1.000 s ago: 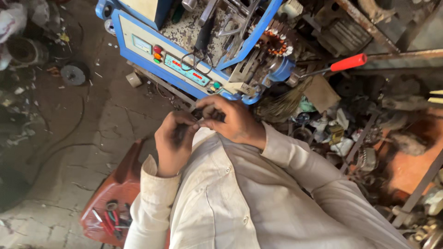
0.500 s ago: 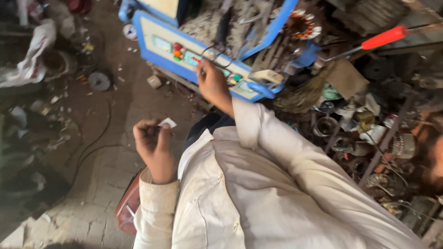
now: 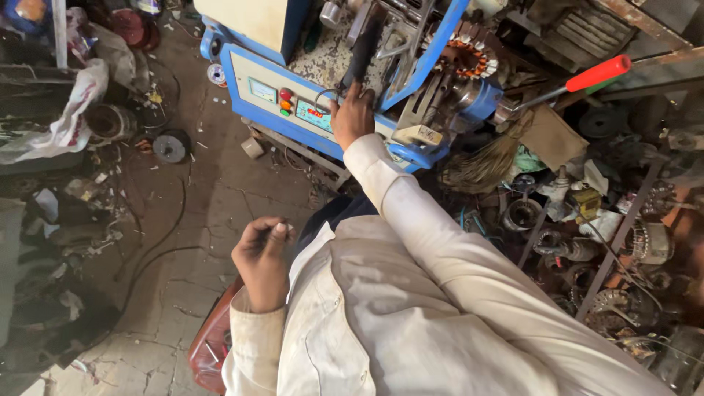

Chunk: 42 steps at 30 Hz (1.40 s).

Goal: The person uses pliers to strip and adjust small wires on a blue electrical machine. They repeatedly insert and remove a small white component, manipulating the wiring with both hands throughout the clip.

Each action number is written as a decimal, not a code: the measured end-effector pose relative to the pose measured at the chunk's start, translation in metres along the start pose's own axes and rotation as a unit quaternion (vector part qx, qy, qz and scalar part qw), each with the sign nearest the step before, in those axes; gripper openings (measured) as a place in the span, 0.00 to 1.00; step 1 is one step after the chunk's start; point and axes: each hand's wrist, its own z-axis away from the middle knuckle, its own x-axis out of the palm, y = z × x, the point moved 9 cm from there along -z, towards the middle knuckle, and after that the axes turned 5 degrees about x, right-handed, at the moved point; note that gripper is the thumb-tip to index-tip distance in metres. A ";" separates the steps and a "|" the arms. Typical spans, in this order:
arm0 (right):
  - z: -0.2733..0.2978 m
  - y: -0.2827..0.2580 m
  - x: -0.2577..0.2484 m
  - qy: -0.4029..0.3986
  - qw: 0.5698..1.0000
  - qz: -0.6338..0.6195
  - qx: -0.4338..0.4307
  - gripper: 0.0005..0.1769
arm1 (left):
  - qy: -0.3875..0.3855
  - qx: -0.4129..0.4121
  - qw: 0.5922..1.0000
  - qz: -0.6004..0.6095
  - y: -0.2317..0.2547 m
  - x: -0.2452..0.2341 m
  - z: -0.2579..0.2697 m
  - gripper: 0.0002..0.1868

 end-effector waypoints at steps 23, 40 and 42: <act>0.172 -0.009 -0.169 -0.532 0.671 -0.510 -0.086 0.54 | 0.028 0.055 0.994 0.088 0.036 0.081 -0.074 0.12; 0.157 -0.018 -0.167 -0.528 0.738 -0.419 -0.039 0.49 | 0.045 0.065 0.990 0.120 0.044 0.099 -0.075 0.15; 0.156 -0.018 -0.167 -0.524 0.745 -0.412 -0.040 0.48 | 0.045 0.060 0.990 0.121 0.042 0.098 -0.076 0.15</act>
